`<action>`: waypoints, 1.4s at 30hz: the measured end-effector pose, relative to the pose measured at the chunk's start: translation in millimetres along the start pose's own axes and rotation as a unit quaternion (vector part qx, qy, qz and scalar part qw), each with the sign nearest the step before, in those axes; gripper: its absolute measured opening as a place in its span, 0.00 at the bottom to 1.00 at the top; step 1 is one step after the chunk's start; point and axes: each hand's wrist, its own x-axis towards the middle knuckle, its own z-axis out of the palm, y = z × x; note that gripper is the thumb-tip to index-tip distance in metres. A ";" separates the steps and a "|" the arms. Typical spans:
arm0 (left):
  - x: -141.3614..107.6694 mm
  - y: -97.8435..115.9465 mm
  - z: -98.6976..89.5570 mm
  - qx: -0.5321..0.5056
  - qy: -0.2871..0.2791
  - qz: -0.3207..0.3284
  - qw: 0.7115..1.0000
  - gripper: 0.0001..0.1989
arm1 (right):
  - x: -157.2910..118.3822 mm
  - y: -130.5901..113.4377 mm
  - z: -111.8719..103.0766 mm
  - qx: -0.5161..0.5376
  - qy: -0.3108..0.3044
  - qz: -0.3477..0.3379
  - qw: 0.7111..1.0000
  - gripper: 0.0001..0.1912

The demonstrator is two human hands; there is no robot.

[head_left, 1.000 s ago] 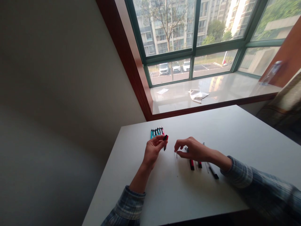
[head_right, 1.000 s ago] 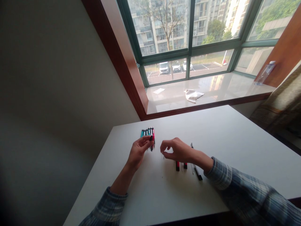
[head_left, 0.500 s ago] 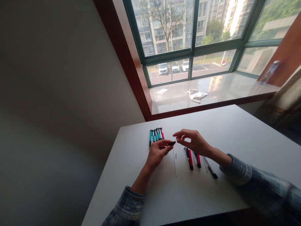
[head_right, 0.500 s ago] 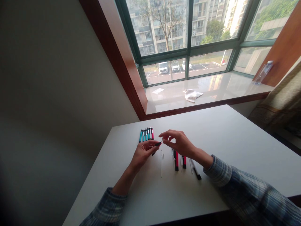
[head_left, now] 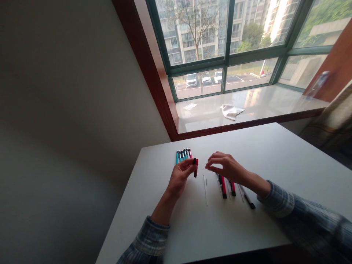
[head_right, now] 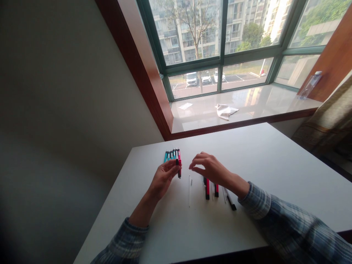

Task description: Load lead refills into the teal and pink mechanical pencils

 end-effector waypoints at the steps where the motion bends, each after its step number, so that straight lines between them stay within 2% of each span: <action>1: 1.5 -0.2 -1.5 -0.030 0.010 0.000 1.000 0.16 | -0.9 -1.8 0.9 -0.019 -0.033 -0.020 0.999 0.06; 4: 5.5 -0.5 -5.0 -0.093 0.023 -0.007 0.995 0.16 | -3.7 -9.0 5.7 -0.047 -0.124 -0.076 0.988 0.06; 7: 7.8 -0.7 -5.5 -0.129 0.021 -0.010 0.991 0.16 | -5.6 -13.1 12.4 -0.073 -0.176 -0.109 0.976 0.06; 14: 8.8 -2.1 -5.6 -0.155 -0.004 -0.022 0.988 0.15 | -5.4 -11.6 28.4 -0.124 -0.179 -0.142 0.966 0.07; 18: 9.4 -2.6 -7.8 -0.143 -0.003 -0.012 0.990 0.16 | -1.5 -15.9 26.4 -0.109 -0.136 -0.152 0.973 0.09; 23: 9.0 -3.3 -8.8 -0.118 0.006 -0.012 0.993 0.17 | 3.4 -16.1 8.5 -0.001 0.018 -0.080 0.997 0.12; 26: 7.1 -4.2 -8.2 -0.100 0.009 -0.023 0.995 0.16 | 4.6 -10.5 1.0 0.082 0.112 -0.016 0.990 0.13; 29: 4.1 -4.3 -6.8 -0.066 0.014 -0.031 0.997 0.16 | 6.1 -3.5 -1.4 0.190 0.171 0.071 0.964 0.14; 32: 1.3 -3.6 -4.3 -0.016 0.016 -0.031 0.999 0.16 | 7.6 1.1 -0.8 0.289 0.178 0.142 0.930 0.17; 34: 0.0 -3.6 -2.3 0.026 0.014 -0.027 0.999 0.17 | 8.0 1.2 0.4 0.311 0.176 0.163 0.920 0.18; 42: -1.4 -8.1 0.9 0.132 -0.023 -0.006 0.991 0.16 | 6.6 -9.0 2.6 0.317 0.160 0.164 0.920 0.20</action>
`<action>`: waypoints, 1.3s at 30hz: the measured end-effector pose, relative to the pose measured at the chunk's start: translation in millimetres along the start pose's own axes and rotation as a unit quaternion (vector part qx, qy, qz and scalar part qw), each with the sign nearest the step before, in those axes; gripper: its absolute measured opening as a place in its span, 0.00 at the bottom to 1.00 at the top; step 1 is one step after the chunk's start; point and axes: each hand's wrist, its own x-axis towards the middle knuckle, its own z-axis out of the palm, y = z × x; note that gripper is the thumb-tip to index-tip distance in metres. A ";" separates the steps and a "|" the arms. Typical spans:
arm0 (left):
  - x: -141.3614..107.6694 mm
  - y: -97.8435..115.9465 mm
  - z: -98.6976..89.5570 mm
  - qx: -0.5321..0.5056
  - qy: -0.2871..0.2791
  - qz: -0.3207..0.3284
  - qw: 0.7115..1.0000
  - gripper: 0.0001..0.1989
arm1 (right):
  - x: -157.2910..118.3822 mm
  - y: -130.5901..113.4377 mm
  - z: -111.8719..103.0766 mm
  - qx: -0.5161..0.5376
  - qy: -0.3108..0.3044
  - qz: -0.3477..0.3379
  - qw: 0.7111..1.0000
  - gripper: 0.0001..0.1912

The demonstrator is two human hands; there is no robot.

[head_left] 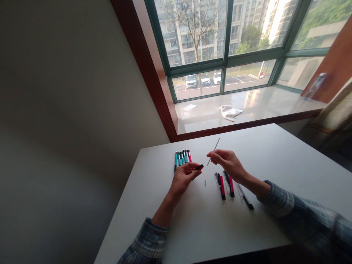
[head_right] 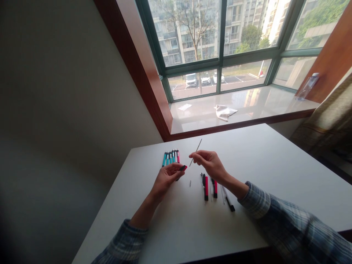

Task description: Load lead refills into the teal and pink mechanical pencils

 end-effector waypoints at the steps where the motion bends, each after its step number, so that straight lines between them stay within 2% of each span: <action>1: -0.2 0.0 0.1 0.004 -0.003 0.002 1.000 0.16 | 0.1 -0.3 0.2 -0.003 -0.001 -0.003 1.000 0.19; 5: -1.1 2.4 0.7 0.013 -0.014 0.008 1.000 0.15 | 0.9 0.6 1.3 -0.009 -0.008 -0.005 1.000 0.18; 8: -1.4 4.3 2.0 0.007 -0.021 0.010 1.000 0.15 | 0.2 2.7 3.0 -0.021 -0.036 -0.009 0.999 0.16; 13: -2.3 6.4 4.4 -0.005 -0.044 0.001 0.999 0.15 | -1.2 5.3 1.9 -0.072 -0.095 -0.025 0.993 0.15; 16: -2.8 8.2 3.2 -0.041 -0.032 -0.002 0.999 0.15 | 0.5 6.8 -2.6 -0.130 -0.108 -0.039 0.985 0.16; 20: -2.2 10.7 -3.2 -0.171 -0.009 0.020 0.985 0.15 | 1.0 12.8 -6.8 -0.260 -0.161 -0.096 0.947 0.15; 25: -1.0 11.5 -7.4 -0.278 -0.015 0.026 0.960 0.15 | -3.8 21.8 -6.5 -0.338 -0.247 -0.141 0.897 0.12; 28: -0.4 10.5 -4.7 -0.259 -0.008 0.032 0.965 0.14 | -5.6 23.2 -5.7 -0.352 -0.282 -0.154 0.879 0.11; 32: 0.0 9.3 -0.6 -0.175 0.024 0.032 0.984 0.14 | -6.3 23.5 -2.8 -0.354 -0.282 -0.148 0.879 0.10; 35: -0.2 9.3 0.0 -0.116 0.026 0.034 0.992 0.14 | -6.1 23.2 -1.3 -0.361 -0.282 -0.157 0.875 0.11; 37: -0.2 8.9 -0.4 -0.082 0.029 0.028 0.996 0.14 | -4.9 22.5 -2.6 -0.358 -0.261 -0.149 0.884 0.10; 39: -0.1 7.5 -0.8 -0.054 0.044 0.021 0.997 0.15 | -2.4 21.8 -6.5 -0.340 -0.218 -0.125 0.906 0.09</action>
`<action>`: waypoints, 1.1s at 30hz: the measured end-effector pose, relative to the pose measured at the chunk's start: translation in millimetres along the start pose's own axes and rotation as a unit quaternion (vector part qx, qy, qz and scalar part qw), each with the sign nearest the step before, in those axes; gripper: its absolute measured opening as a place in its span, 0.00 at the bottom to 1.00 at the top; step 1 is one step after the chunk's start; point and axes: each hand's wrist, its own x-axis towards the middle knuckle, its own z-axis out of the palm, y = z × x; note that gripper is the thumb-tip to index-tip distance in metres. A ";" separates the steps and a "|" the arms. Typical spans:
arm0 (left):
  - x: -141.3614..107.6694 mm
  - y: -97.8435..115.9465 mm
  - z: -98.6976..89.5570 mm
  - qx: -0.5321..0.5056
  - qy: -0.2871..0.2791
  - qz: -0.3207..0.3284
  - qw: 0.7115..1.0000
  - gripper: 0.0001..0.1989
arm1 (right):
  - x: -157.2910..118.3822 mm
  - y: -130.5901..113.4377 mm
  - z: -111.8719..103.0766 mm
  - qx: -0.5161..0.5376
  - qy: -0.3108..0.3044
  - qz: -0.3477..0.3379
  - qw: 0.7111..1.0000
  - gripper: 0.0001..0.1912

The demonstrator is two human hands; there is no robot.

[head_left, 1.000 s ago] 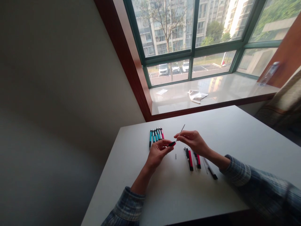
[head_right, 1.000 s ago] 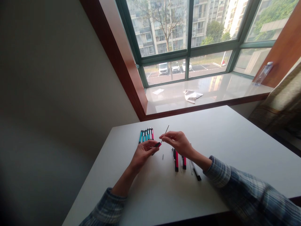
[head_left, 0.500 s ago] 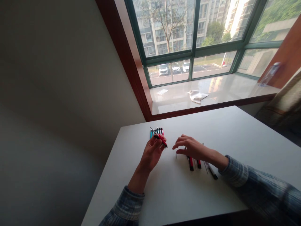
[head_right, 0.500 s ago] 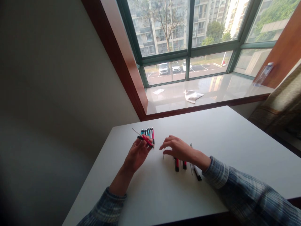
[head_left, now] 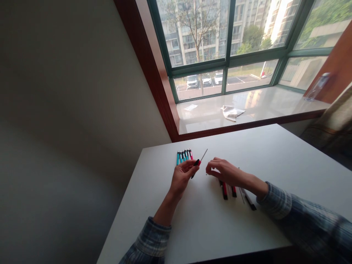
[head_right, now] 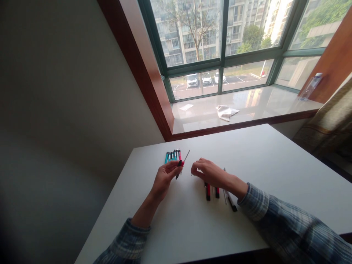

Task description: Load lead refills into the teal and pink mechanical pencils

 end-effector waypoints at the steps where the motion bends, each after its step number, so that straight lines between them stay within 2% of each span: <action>1: 0.0 -1.1 -0.2 0.013 0.008 -0.002 1.000 0.15 | 0.2 2.1 -2.5 0.017 0.023 0.019 0.999 0.09; 5: -0.9 -6.9 -0.5 0.087 0.014 0.016 0.996 0.14 | 1.2 15.5 -12.4 0.101 0.102 0.099 0.985 0.15; 8: -2.4 -10.0 -0.8 0.185 0.017 0.048 0.981 0.13 | 1.6 27.9 -17.1 0.160 0.125 0.143 0.969 0.17; 12: -4.0 -12.6 -1.5 0.260 0.027 0.071 0.963 0.12 | 0.6 37.2 -19.9 0.269 0.156 0.176 0.934 0.18; 15: -4.4 -14.7 -1.8 0.289 0.039 0.079 0.953 0.11 | -0.7 35.1 -22.3 0.354 0.167 0.185 0.901 0.19; 17: -4.4 -15.5 -1.7 0.299 0.041 0.081 0.950 0.11 | -1.2 31.1 -24.7 0.379 0.166 0.186 0.891 0.19; 25: -5.2 -13.4 -0.7 0.298 0.035 0.073 0.951 0.12 | -0.7 26.0 -30.7 0.322 0.153 0.176 0.918 0.20; 33: -5.1 -13.3 -0.7 0.292 0.031 0.071 0.953 0.12 | -0.5 27.0 -28.7 0.323 0.144 0.163 0.921 0.17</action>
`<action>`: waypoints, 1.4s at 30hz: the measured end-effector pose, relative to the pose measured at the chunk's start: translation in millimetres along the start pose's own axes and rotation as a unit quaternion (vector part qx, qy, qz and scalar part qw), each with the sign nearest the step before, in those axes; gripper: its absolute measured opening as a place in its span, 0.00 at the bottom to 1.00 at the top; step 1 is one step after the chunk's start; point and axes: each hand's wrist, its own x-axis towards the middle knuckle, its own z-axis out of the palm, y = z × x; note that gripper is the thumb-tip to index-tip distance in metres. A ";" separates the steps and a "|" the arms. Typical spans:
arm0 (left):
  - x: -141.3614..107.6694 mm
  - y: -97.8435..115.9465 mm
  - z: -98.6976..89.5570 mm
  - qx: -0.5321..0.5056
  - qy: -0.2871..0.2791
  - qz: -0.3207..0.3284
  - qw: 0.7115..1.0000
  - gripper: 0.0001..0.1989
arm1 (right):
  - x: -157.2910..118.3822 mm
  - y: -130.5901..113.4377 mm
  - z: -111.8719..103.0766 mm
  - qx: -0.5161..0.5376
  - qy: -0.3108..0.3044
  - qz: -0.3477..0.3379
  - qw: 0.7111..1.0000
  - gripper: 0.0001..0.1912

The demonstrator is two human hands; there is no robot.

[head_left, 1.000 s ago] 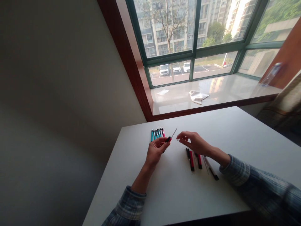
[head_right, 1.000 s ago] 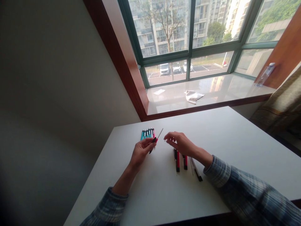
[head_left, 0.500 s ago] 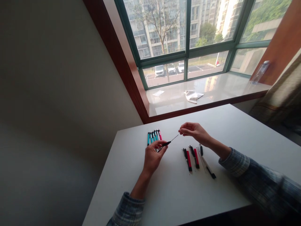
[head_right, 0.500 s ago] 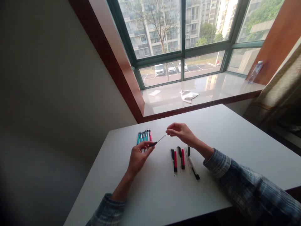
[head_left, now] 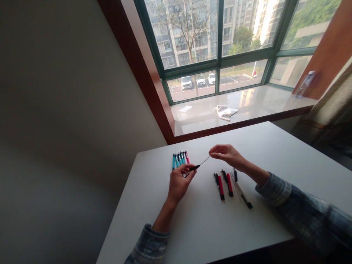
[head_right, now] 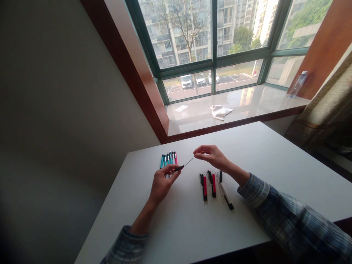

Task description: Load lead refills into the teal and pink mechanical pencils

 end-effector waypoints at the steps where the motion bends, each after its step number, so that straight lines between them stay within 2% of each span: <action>1: 0.1 -0.2 0.0 -0.001 -0.002 0.000 1.000 0.12 | 0.1 0.4 0.5 0.002 -0.003 0.000 1.000 0.17; 13: 0.9 -2.4 0.7 -0.013 -0.008 -0.002 1.000 0.11 | -0.7 -2.5 1.2 -0.002 -0.020 -0.002 1.000 0.16; 24: 2.9 5.3 1.0 -0.079 -0.049 0.007 0.996 0.11 | -4.8 -7.2 20.9 -0.004 -0.090 -0.010 0.996 0.17; 31: -0.9 9.5 3.1 -0.044 -0.068 0.031 0.996 0.12 | -9.7 -15.3 31.2 -0.021 -0.106 -0.045 0.993 0.16; 34: -1.0 7.6 4.2 -0.038 -0.070 0.041 0.996 0.14 | -10.3 -18.3 32.5 0.001 -0.085 -0.057 0.995 0.15; 37: 0.4 4.1 3.3 -0.039 -0.057 0.031 0.997 0.16 | -8.0 -18.6 25.5 0.068 -0.022 -0.053 0.996 0.15; 40: 2.5 1.0 -0.3 -0.033 -0.014 0.017 0.999 0.15 | -3.3 -14.2 12.7 0.113 0.060 -0.046 0.991 0.17; 42: 4.0 -0.4 -3.3 -0.021 0.022 0.018 0.999 0.12 | -0.5 -10.4 4.9 0.106 0.087 -0.039 0.990 0.19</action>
